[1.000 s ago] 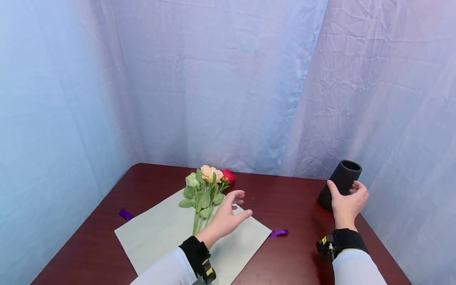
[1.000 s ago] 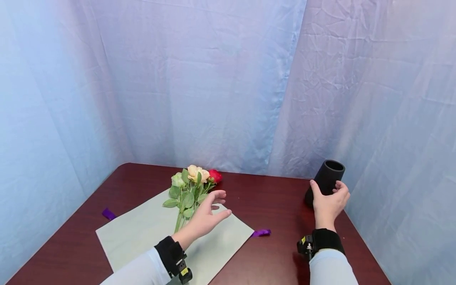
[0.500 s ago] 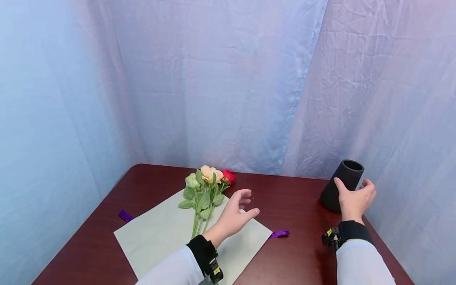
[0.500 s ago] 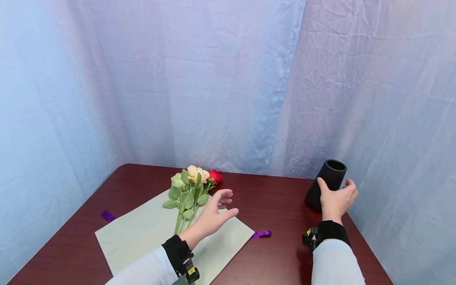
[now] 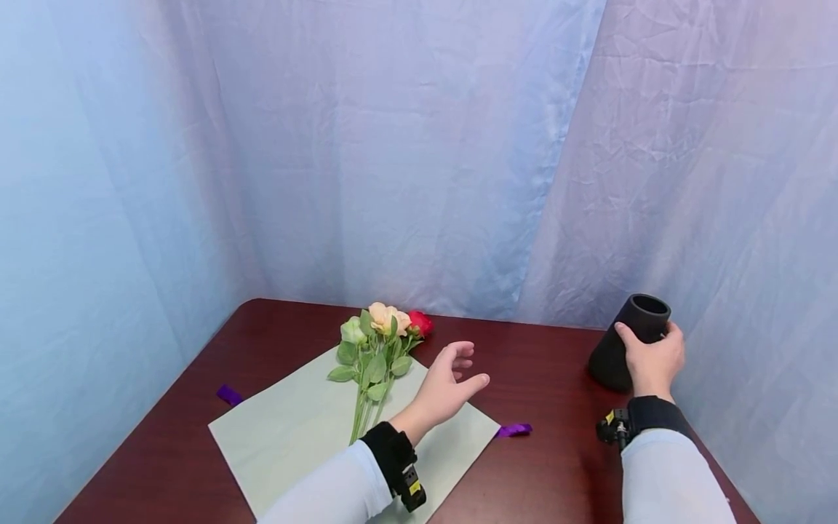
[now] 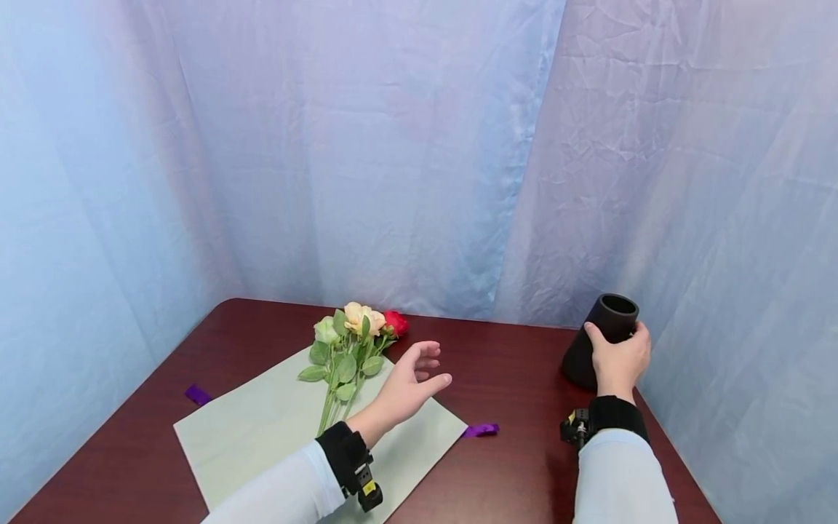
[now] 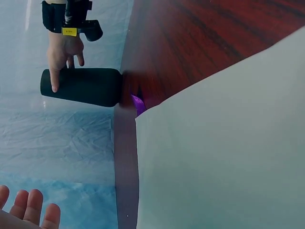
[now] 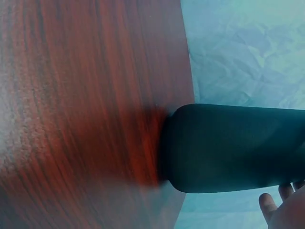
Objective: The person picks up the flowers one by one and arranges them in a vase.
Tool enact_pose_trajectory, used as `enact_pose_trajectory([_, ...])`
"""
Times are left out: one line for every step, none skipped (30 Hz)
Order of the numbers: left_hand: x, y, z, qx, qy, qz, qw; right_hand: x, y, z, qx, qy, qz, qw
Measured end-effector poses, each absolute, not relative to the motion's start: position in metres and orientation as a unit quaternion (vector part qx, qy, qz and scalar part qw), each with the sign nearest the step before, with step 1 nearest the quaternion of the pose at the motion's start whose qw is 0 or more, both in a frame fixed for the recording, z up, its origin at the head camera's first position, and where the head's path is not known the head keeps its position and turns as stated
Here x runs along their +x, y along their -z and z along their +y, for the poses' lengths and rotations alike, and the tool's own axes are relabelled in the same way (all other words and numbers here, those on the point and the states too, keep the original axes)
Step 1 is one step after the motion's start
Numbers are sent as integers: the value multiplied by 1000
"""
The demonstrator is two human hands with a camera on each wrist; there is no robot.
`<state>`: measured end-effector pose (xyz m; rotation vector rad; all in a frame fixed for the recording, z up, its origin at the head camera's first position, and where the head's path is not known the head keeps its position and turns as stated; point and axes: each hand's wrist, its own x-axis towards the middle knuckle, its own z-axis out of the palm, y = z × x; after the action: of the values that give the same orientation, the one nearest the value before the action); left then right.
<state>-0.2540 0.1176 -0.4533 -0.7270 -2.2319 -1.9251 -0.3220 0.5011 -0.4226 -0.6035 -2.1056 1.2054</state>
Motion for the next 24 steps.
enact_pose_trajectory([-256,453,119,-238,633,-735,51,-322,421,502,-228,-457,-802,311])
enact_pose_trajectory([-257,453,120,-236,631,-738,52,-322,420,502,-227,-455,-805,306])
enact_pose_trajectory([-258,453,121,-234,630,-739,54,-321,419,503,-228,-454,-808,299])
enact_pose_trajectory([-260,453,121,-232,629,-740,53,-321,418,504,-229,-453,-811,290])
enact_pose_trajectory([-261,453,122,-231,629,-740,54,-321,418,505,-231,-452,-814,282])
enact_pose_trajectory([-262,453,123,-230,629,-740,52,-321,417,506,-233,-451,-817,272])
enact_pose_trajectory([-262,453,124,-230,629,-741,51,-322,416,507,-235,-450,-820,264])
enact_pose_trajectory([-263,453,124,-230,628,-742,50,-322,416,509,-236,-448,-823,258])
enact_pose_trajectory([-264,453,125,-230,628,-742,48,-322,415,510,-237,-446,-825,253])
enact_pose_trajectory([-264,454,125,-230,627,-743,47,-322,415,510,-236,-442,-829,249])
enact_pose_trajectory([-265,454,126,-229,627,-743,47,-323,415,510,-236,-439,-831,245])
enact_pose_trajectory([-265,454,126,-228,626,-744,47,-323,415,510,-236,-436,-834,242])
enact_pose_trajectory([-265,454,126,-227,627,-744,47,-323,415,510,-235,-433,-836,240])
enact_pose_trajectory([-266,454,126,-225,626,-745,47,-324,415,510,-236,-432,-837,240])
enact_pose_trajectory([-266,454,126,-223,626,-745,48,-324,416,510,-236,-430,-838,240])
enact_pose_trajectory([-266,453,126,-223,626,-745,49,-324,415,510,-236,-428,-839,240])
enact_pose_trajectory([-266,453,127,-222,626,-745,50,-324,415,509,-236,-427,-839,241])
enact_pose_trajectory([-266,453,127,-221,627,-745,49,-324,415,509,-237,-427,-838,241])
enact_pose_trajectory([-267,453,127,-221,627,-746,50,-324,415,509,-239,-428,-838,242])
enact_pose_trajectory([-267,453,127,-220,625,-747,50,-324,415,509,-240,-427,-837,242])
enact_pose_trajectory([-267,453,128,-220,625,-748,50,-324,415,509,-241,-427,-837,241])
enact_pose_trajectory([-267,454,128,-221,624,-748,51,-324,415,508,-242,-428,-836,241])
enact_pose_trajectory([-267,454,128,-220,622,-749,52,-324,415,508,-243,-430,-835,241])
enact_pose_trajectory([-267,454,128,-221,621,-750,53,-324,415,508,-243,-432,-834,242])
